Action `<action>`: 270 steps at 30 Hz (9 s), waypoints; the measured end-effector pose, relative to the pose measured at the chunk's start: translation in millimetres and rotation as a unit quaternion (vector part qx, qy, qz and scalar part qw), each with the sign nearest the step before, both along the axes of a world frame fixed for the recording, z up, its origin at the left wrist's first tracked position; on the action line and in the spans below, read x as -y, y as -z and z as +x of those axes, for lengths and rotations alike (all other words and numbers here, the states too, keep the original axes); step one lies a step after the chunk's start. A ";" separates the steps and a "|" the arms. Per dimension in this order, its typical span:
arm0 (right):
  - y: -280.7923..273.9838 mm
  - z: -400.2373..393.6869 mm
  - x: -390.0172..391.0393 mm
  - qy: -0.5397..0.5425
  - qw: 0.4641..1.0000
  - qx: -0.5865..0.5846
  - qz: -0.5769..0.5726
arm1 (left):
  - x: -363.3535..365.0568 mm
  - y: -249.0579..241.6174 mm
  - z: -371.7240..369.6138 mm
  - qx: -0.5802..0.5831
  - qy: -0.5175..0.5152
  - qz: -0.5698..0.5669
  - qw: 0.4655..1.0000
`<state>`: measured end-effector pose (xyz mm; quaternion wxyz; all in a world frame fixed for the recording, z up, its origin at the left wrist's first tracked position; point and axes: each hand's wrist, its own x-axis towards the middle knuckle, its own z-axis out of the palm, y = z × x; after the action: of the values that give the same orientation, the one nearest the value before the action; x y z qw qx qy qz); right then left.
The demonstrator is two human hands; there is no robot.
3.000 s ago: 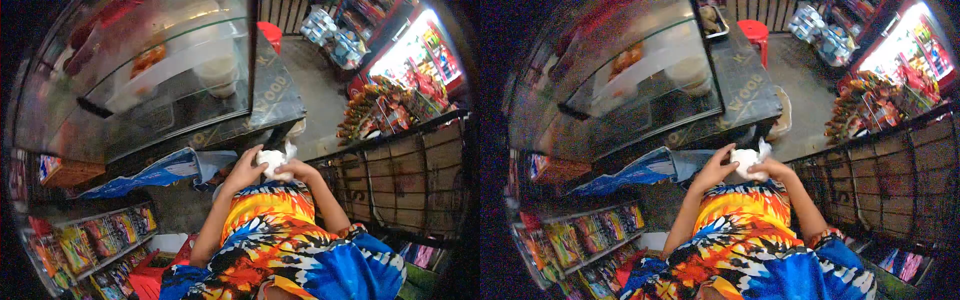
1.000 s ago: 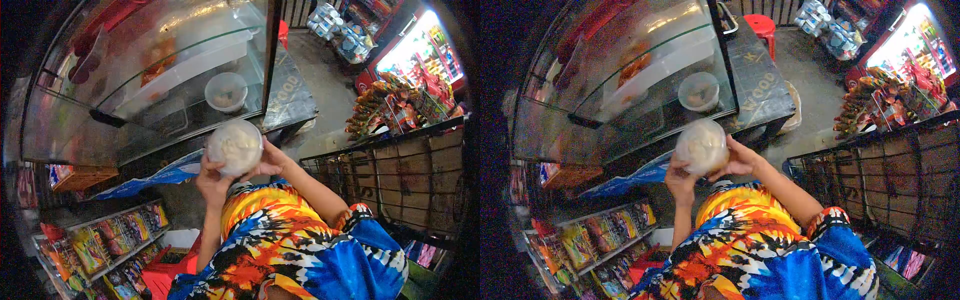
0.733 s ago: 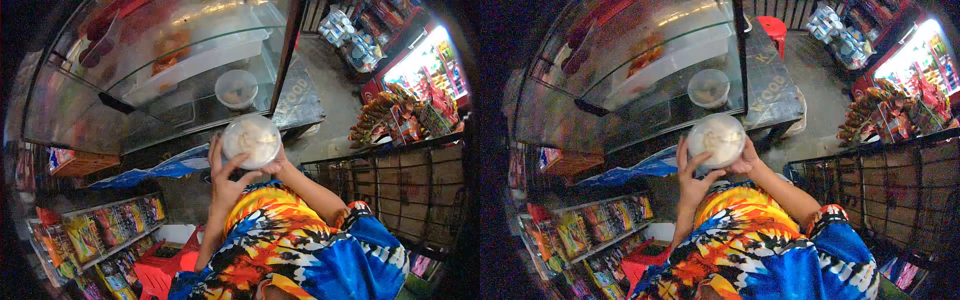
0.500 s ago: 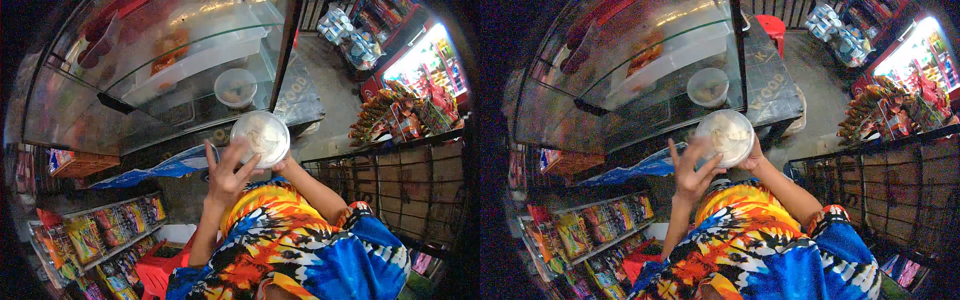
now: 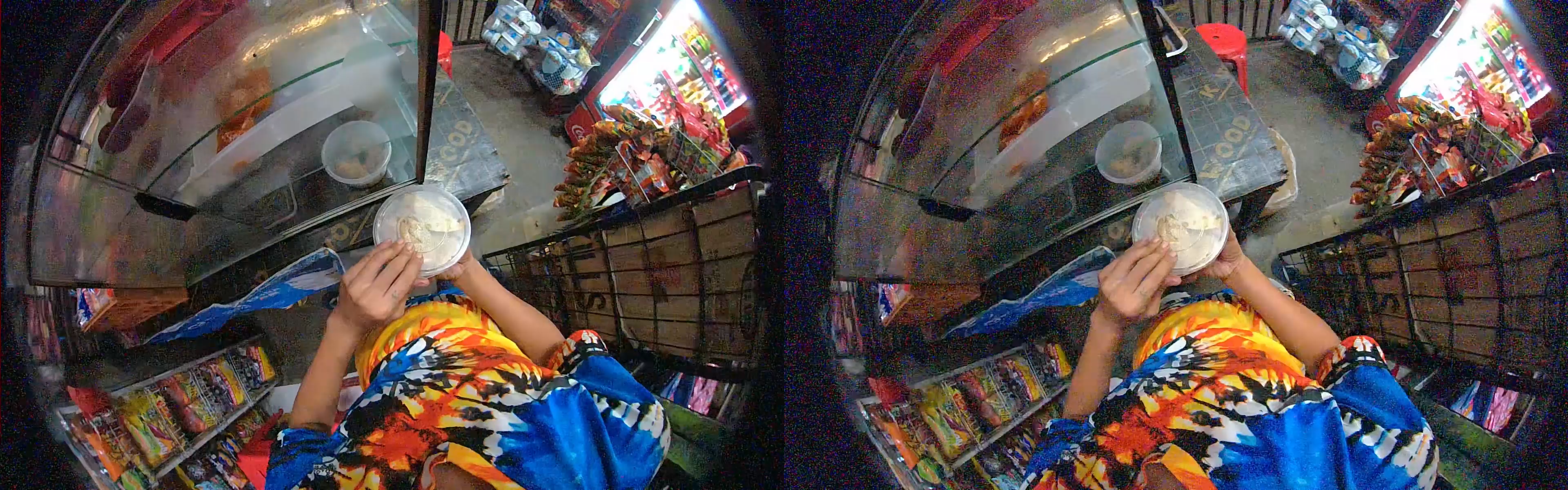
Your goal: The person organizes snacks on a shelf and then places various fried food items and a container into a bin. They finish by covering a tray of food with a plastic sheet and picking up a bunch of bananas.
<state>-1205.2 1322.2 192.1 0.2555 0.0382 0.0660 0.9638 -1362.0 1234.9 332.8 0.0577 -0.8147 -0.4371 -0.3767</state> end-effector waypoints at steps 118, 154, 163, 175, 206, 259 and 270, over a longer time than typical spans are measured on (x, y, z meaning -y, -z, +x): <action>-10.7 184.6 -109.2 0.373 0.905 0.199 0.042 | -194.3 8.5 143.7 0.384 0.000 -0.148 0.911; -146.2 61.2 -419.7 -0.078 0.838 0.363 0.400 | -361.0 -56.2 90.8 0.083 -0.233 -0.199 0.948; -138.6 32.4 -442.8 -0.112 0.664 0.194 0.714 | -353.2 -43.2 64.6 0.569 -0.258 -0.380 0.682; -150.4 55.8 -402.7 -0.061 0.683 0.290 0.667 | -342.3 -28.2 97.9 0.511 -0.251 -0.372 0.734; -168.8 54.2 -266.4 -0.174 0.746 0.381 0.518 | 10.6 -85.3 -43.0 0.303 -0.686 0.079 0.657; -150.3 -392.9 -503.6 0.189 0.509 0.462 0.701 | -96.9 -24.0 51.1 -0.010 -0.612 0.369 0.700; -204.1 -379.0 -467.9 0.099 0.373 0.364 0.848 | -134.9 -85.2 59.9 -0.005 -0.540 0.431 0.723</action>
<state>-1584.2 1790.2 396.2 0.1826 -0.1130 -0.8893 0.4037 -1302.1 1369.8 418.0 0.5981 -0.3301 -0.5936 -0.4254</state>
